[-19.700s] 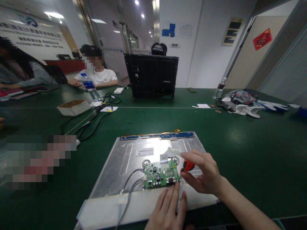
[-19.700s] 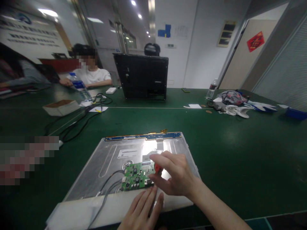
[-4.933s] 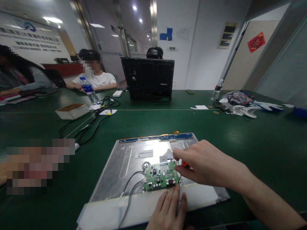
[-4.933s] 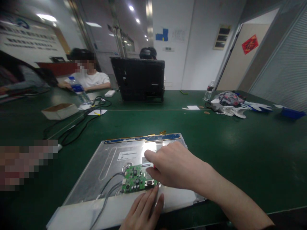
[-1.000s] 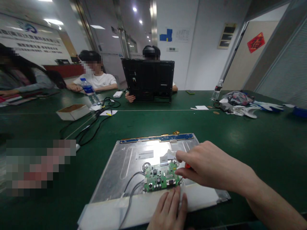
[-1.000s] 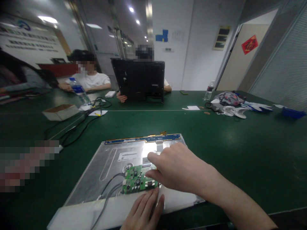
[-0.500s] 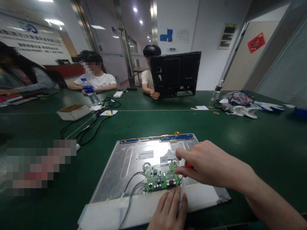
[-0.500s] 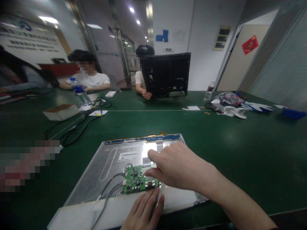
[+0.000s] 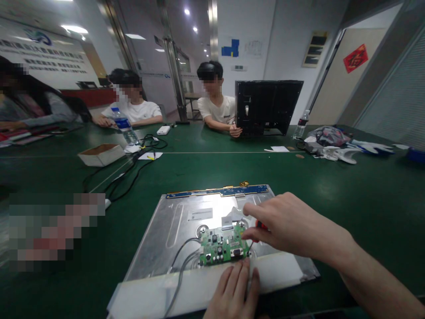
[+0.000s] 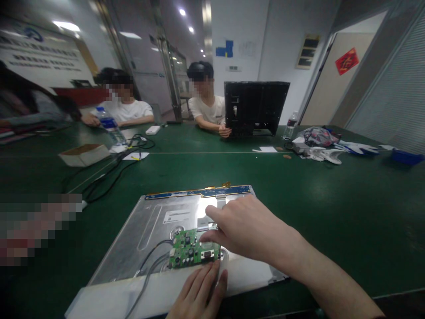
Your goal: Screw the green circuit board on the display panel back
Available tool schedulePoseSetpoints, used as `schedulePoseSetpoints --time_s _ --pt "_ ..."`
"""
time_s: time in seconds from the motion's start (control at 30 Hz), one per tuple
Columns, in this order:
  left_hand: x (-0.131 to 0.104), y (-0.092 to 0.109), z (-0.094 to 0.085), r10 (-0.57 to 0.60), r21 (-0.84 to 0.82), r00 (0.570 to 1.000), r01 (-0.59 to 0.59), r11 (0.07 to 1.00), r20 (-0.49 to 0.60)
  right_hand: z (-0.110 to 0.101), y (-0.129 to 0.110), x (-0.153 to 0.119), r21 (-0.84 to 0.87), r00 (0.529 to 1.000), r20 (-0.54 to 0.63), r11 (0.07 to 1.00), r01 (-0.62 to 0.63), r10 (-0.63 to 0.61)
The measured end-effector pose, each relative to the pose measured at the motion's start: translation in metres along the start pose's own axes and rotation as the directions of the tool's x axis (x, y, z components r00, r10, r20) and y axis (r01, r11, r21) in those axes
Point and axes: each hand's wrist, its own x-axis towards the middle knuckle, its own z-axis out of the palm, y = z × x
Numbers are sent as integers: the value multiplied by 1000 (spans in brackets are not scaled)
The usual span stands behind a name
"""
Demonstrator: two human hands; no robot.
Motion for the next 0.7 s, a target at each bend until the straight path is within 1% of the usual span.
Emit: schedulePoseSetpoints --time_s 0.07,0.2,0.27,0.33,0.4,0.47,0.57,0.7 --pt "0 0 0 -4 -7 1000 4 1000 11 -2 0 -2 6 1000 13 1000 21 -22" --pt "1 0 0 -8 -6 1000 8 1000 0 -9 2 -10 135 993 42 986 102 -108" --pt "2 -1 -1 -12 -5 1000 12 1000 -9 -10 1 -11 172 992 47 979 109 -119" --pt "3 -1 -2 -20 -5 1000 20 1000 -19 -9 0 -9 162 995 43 983 81 -89" --pt "4 -1 -3 -22 -6 999 22 1000 -24 -7 -1 -6 109 998 42 993 38 -43" --pt "4 -1 -3 -17 -9 999 17 1000 -28 -4 -2 -3 52 999 38 998 20 -22" --pt "5 -1 -4 -20 -15 999 19 1000 -37 -4 -1 -3 28 999 22 999 42 -43" --pt "3 0 -3 -17 -14 1000 16 1000 -12 -9 1 -6 121 995 22 988 97 -100"
